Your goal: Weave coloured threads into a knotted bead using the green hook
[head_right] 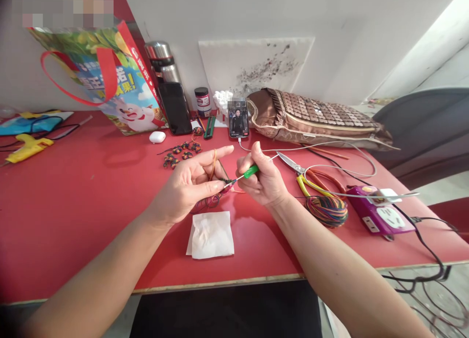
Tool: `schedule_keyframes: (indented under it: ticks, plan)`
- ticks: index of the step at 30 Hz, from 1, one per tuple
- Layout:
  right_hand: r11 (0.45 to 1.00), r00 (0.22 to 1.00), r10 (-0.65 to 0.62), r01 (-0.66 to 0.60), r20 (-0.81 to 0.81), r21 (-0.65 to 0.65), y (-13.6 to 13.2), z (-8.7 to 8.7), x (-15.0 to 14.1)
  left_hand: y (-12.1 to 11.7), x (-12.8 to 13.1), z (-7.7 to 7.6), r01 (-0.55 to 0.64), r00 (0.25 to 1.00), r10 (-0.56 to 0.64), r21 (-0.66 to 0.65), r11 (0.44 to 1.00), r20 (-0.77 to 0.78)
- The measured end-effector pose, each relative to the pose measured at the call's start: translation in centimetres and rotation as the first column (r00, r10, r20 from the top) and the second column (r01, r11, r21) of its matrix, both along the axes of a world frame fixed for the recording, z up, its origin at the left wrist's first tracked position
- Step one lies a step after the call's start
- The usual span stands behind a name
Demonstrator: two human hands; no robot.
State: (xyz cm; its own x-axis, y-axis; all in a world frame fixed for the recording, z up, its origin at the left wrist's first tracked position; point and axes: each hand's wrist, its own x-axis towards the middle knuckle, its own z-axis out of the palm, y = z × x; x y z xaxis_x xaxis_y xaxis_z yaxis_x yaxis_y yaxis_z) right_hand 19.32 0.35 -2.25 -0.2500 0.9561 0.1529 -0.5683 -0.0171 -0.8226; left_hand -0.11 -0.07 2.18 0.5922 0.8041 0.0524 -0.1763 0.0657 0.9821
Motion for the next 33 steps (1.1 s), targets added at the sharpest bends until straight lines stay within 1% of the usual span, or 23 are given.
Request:
schedule_keyframes:
  ticks: [4, 7, 11, 14, 16, 20, 23, 26, 30, 33]
  plan:
    - [0.998, 0.996, 0.067, -0.067, -0.061, 0.003, 0.0, -0.3, -0.1, 0.0, -0.4, 0.3, -0.027, 0.999, 0.026, -0.023, 0.999, -0.025]
    - [0.997, 0.992, 0.083, -0.084, -0.090, -0.002, 0.0, -0.3, -0.1, 0.0, -0.5, 0.3, -0.033, 0.999, 0.032, -0.047, 0.998, -0.013]
    - [0.999, 0.994, 0.035, -0.038, -0.103, -0.033, -0.2, -0.1, -0.4, -0.1, -0.6, 0.4, -0.037, 0.999, 0.038, -0.054, 0.998, 0.003]
    - [0.996, 0.994, -0.029, 0.021, -0.108, -0.082, -0.3, 0.2, -0.6, -0.1, -0.9, 0.6, -0.072, 0.997, 0.072, -0.013, 0.997, 0.003]
    - [0.992, 0.991, -0.044, 0.029, -0.125, -0.123, -0.2, 0.2, -0.7, -0.1, -1.1, 0.8, -0.103, 0.995, 0.103, 0.012, 0.995, -0.001]
    - [0.979, 0.979, 0.021, -0.061, -0.204, -0.193, -0.2, -0.1, -1.1, -0.1, -1.2, 0.8, -0.122, 0.992, 0.122, 0.011, 0.992, -0.034]
    - [0.971, 0.965, 0.059, -0.116, -0.257, -0.211, -0.4, -0.3, -1.4, 0.1, -1.2, 0.6, -0.104, 0.995, 0.103, -0.052, 0.993, -0.017]
    - [0.968, 0.957, 0.051, -0.117, -0.284, -0.221, -0.5, -0.4, -1.6, 0.3, -1.2, 0.5, -0.098, 0.995, 0.098, -0.091, 0.991, -0.005]
    - [0.958, 0.942, 0.027, -0.120, -0.335, -0.260, -0.7, -0.4, -2.1, 0.5, -1.2, 0.2, -0.135, 0.991, 0.135, -0.068, 0.988, -0.010]
    - [0.945, 0.927, 0.015, -0.136, -0.376, -0.298, -1.1, -0.1, -2.8, 0.6, -0.9, 0.0, -0.158, 0.987, 0.158, -0.090, 0.983, -0.002]
